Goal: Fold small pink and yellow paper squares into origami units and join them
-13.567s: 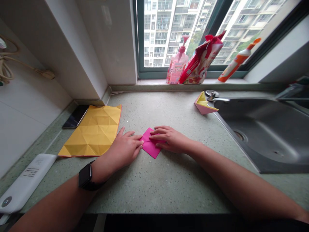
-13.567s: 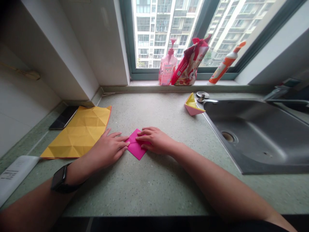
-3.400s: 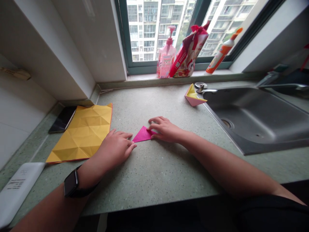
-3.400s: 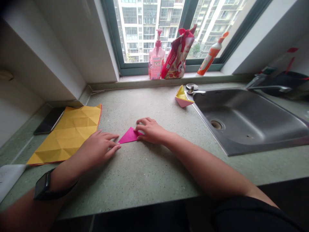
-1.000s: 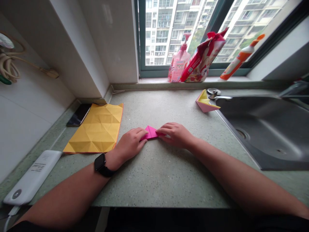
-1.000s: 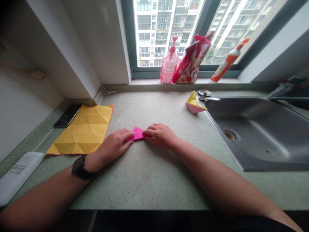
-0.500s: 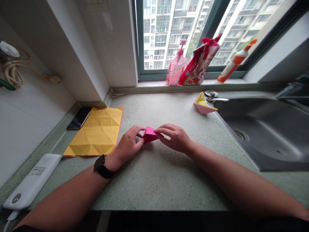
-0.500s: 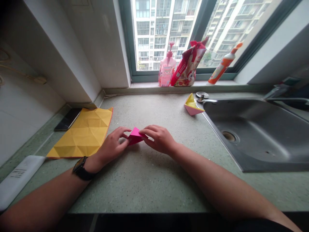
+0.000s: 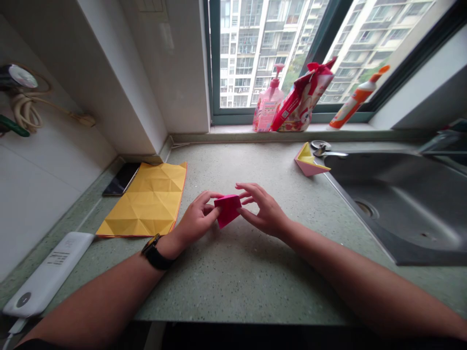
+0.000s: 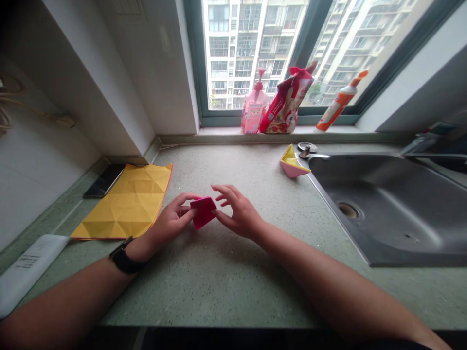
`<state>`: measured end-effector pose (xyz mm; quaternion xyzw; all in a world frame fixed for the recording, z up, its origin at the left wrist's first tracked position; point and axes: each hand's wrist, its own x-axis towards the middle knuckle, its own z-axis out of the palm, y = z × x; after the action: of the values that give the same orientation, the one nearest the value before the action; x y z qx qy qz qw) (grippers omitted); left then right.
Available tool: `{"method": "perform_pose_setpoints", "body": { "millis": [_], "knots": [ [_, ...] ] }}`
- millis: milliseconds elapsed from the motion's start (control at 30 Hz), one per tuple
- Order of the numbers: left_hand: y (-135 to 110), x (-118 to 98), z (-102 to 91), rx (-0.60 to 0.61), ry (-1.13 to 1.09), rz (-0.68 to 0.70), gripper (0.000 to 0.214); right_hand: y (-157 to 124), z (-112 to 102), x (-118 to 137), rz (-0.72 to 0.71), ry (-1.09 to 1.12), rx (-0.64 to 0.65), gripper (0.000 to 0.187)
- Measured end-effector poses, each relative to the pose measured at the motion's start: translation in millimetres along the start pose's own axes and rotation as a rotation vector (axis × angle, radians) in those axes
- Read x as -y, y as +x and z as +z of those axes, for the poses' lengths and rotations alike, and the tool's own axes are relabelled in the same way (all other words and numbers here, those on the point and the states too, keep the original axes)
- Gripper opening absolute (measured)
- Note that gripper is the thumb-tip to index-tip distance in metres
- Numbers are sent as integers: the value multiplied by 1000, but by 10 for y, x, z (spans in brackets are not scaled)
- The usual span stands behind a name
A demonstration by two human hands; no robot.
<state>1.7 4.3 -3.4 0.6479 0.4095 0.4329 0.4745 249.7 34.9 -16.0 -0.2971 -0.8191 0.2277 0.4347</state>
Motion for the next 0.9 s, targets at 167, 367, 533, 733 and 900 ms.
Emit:
{"method": "perform_pose_setpoints", "body": {
  "millis": [167,367,533,733,900],
  "knots": [
    [10,21,-21,-12,-68,-108,35,13,-17,-41,277,68,133,44],
    [31,69,-30,-21,-65,-87,31,52,-25,-45,348,272,156,31],
    [36,94,-14,-34,-166,-109,34,70,-49,-79,352,358,76,26],
    [50,100,-8,-2,-263,-149,40,76,-51,-101,393,429,95,26],
    [52,58,-27,-21,-191,-89,31,68,-38,-139,402,471,88,26]
  ]
}}
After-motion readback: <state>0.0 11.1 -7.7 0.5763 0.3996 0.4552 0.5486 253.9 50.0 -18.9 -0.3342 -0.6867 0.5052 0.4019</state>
